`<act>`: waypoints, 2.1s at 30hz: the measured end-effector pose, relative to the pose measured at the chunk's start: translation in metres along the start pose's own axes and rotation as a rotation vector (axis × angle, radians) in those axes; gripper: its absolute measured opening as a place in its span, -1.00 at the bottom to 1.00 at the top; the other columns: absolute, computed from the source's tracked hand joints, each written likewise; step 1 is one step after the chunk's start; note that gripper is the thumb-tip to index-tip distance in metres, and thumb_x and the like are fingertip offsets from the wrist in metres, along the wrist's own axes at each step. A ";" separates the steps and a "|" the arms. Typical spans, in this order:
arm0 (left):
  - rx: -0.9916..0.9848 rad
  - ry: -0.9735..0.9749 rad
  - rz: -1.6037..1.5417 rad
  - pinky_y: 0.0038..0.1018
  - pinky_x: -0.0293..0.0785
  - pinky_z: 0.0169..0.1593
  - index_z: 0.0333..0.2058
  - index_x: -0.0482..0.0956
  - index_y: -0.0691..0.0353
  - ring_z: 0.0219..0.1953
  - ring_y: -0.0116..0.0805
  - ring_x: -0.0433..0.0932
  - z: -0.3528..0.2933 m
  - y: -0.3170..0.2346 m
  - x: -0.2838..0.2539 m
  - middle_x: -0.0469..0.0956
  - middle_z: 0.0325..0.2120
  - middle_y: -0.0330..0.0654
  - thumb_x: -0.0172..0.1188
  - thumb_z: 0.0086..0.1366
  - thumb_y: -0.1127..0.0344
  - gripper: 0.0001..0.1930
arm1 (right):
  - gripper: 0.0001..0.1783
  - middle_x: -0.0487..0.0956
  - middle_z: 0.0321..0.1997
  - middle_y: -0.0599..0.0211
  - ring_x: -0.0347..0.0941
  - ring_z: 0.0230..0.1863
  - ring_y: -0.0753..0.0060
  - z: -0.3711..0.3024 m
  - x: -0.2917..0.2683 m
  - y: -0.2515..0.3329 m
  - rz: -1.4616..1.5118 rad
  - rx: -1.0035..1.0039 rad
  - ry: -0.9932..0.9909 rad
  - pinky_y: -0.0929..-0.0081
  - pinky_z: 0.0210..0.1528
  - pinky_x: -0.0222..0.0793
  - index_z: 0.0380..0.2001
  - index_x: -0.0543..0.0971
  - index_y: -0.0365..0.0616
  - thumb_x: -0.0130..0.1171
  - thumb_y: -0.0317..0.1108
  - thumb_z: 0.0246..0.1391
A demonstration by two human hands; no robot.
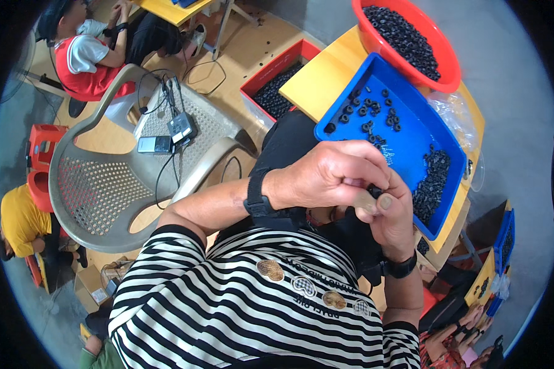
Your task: The recorder is assembling small black rubber rings with blue plastic inserts at a workstation.
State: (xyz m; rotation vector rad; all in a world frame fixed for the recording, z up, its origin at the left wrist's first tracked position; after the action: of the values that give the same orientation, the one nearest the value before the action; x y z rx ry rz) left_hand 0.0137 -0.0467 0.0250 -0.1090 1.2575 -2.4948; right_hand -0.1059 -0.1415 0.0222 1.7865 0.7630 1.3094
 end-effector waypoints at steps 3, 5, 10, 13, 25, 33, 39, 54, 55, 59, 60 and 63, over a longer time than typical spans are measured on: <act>-0.336 -0.030 -0.318 -0.60 0.42 -0.40 0.04 0.40 0.30 -0.45 -0.53 0.49 -0.008 0.001 0.008 0.52 -0.37 -0.20 0.37 -0.07 0.48 -0.38 | -0.70 0.47 -0.31 0.37 0.31 -0.51 0.73 0.002 -0.014 0.003 -0.141 -0.199 0.019 0.76 -0.56 0.22 -0.23 0.40 -0.22 0.19 -0.34 0.01; -0.478 -0.051 -0.165 -0.59 0.36 -0.40 0.01 0.37 0.35 -0.53 -0.54 0.44 -0.007 -0.003 0.014 0.43 -0.53 -0.19 0.35 -0.02 0.13 -0.34 | -0.70 0.47 -0.31 0.39 0.34 -0.46 0.73 0.000 -0.011 0.004 -0.262 -0.194 -0.056 0.75 -0.48 0.27 -0.23 0.40 -0.21 0.24 -0.38 -0.01; -0.337 -0.098 0.136 -0.38 0.43 -0.37 -0.19 0.43 0.33 -0.45 -0.09 0.55 0.004 -0.006 0.029 0.49 -0.52 -0.01 0.24 0.07 0.05 -0.52 | -0.67 0.43 -0.30 0.49 0.29 -0.35 0.76 -0.004 -0.004 0.000 -0.561 -0.402 -0.149 0.75 -0.34 0.24 -0.30 0.40 -0.20 0.32 -0.38 -0.07; -0.351 -0.135 0.103 -0.30 0.44 -0.35 -0.26 0.44 0.32 -0.40 0.09 0.52 0.005 -0.003 0.028 0.50 -0.50 0.07 0.18 0.13 0.03 -0.58 | -0.72 0.32 -0.39 0.53 0.19 -0.36 0.71 -0.002 0.006 0.004 -0.591 -0.408 -0.175 0.72 -0.30 0.15 -0.36 0.36 -0.17 0.25 -0.28 0.01; -0.304 -0.198 0.142 -0.46 0.48 -0.33 -0.21 0.46 0.37 -0.42 -0.24 0.58 0.003 -0.004 0.017 0.52 -0.48 -0.03 -0.08 0.31 0.10 -0.61 | -0.77 0.35 -0.41 0.58 0.21 -0.40 0.76 0.010 0.012 0.002 -0.546 -0.412 -0.165 0.74 -0.34 0.16 -0.41 0.39 -0.14 0.26 -0.32 0.00; -0.161 -0.214 0.217 -0.48 0.47 -0.34 -0.25 0.48 0.39 -0.46 -0.30 0.55 0.000 0.005 0.015 0.51 -0.50 -0.07 -0.10 0.31 0.24 -0.70 | -0.80 0.41 -0.45 0.61 0.27 -0.47 0.84 0.021 0.001 -0.016 -0.492 -0.467 -0.150 0.78 -0.44 0.21 -0.34 0.41 -0.16 0.23 -0.47 -0.01; -0.473 -0.125 -0.249 -0.60 0.42 -0.35 -0.01 0.41 0.32 -0.44 -0.54 0.49 -0.006 0.016 0.018 0.52 -0.28 -0.15 0.09 0.23 0.31 -0.63 | -0.87 0.45 -0.43 0.45 0.28 -0.46 0.76 0.012 -0.018 -0.003 -0.194 -0.265 -0.218 0.78 -0.51 0.14 -0.27 0.44 -0.22 0.07 -0.44 0.09; -0.050 -0.237 0.304 -0.52 0.45 -0.24 -0.26 0.59 0.24 -0.30 -0.34 0.52 -0.015 0.012 0.014 0.51 -0.32 -0.17 0.33 -0.04 0.47 -0.71 | -0.71 0.48 -0.43 0.40 0.24 -0.49 0.73 -0.001 -0.027 -0.020 0.055 -0.107 -0.090 0.70 -0.48 0.15 -0.13 0.48 -0.29 0.04 -0.30 0.17; -0.040 -0.246 0.303 -0.50 0.46 -0.23 -0.26 0.59 0.25 -0.29 -0.33 0.52 -0.016 0.012 0.014 0.51 -0.32 -0.16 0.33 -0.04 0.48 -0.71 | -0.72 0.48 -0.44 0.40 0.23 -0.50 0.74 -0.002 -0.026 -0.019 -0.026 -0.134 -0.115 0.71 -0.49 0.14 -0.14 0.48 -0.29 0.02 -0.30 0.19; 0.001 -0.271 0.275 -0.48 0.47 -0.21 -0.27 0.58 0.27 -0.27 -0.29 0.53 -0.018 0.011 0.015 0.52 -0.32 -0.14 0.33 -0.03 0.49 -0.73 | -0.73 0.49 -0.47 0.42 0.21 -0.55 0.78 -0.008 -0.020 -0.014 -0.249 -0.231 -0.210 0.76 -0.53 0.10 -0.18 0.51 -0.29 0.00 -0.29 0.22; 0.002 -0.270 0.275 -0.48 0.47 -0.21 -0.27 0.58 0.27 -0.27 -0.29 0.53 -0.018 0.010 0.016 0.52 -0.32 -0.14 0.33 -0.03 0.49 -0.73 | -0.73 0.49 -0.47 0.42 0.21 -0.55 0.78 -0.009 -0.018 -0.014 -0.249 -0.233 -0.210 0.76 -0.53 0.10 -0.18 0.51 -0.29 0.00 -0.29 0.22; -0.003 -0.278 0.274 -0.47 0.47 -0.20 -0.29 0.57 0.29 -0.26 -0.28 0.54 -0.018 0.008 0.016 0.53 -0.34 -0.13 0.33 -0.04 0.49 -0.74 | -0.77 0.50 -0.48 0.46 0.19 -0.58 0.81 -0.012 -0.014 -0.012 -0.307 -0.303 -0.282 0.81 -0.57 0.06 -0.22 0.52 -0.27 0.05 -0.31 0.19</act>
State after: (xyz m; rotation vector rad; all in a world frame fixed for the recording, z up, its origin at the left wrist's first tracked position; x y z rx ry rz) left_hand -0.0033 -0.0426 0.0061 -0.2568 1.0819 -2.1576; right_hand -0.1219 -0.1440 0.0074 1.4991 0.6152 0.8943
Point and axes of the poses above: each hand's wrist, its own z-axis towards the middle knuckle, its own x-axis out of the palm, y = z × x, the point moved 3 cm from there along z, towards the middle knuckle
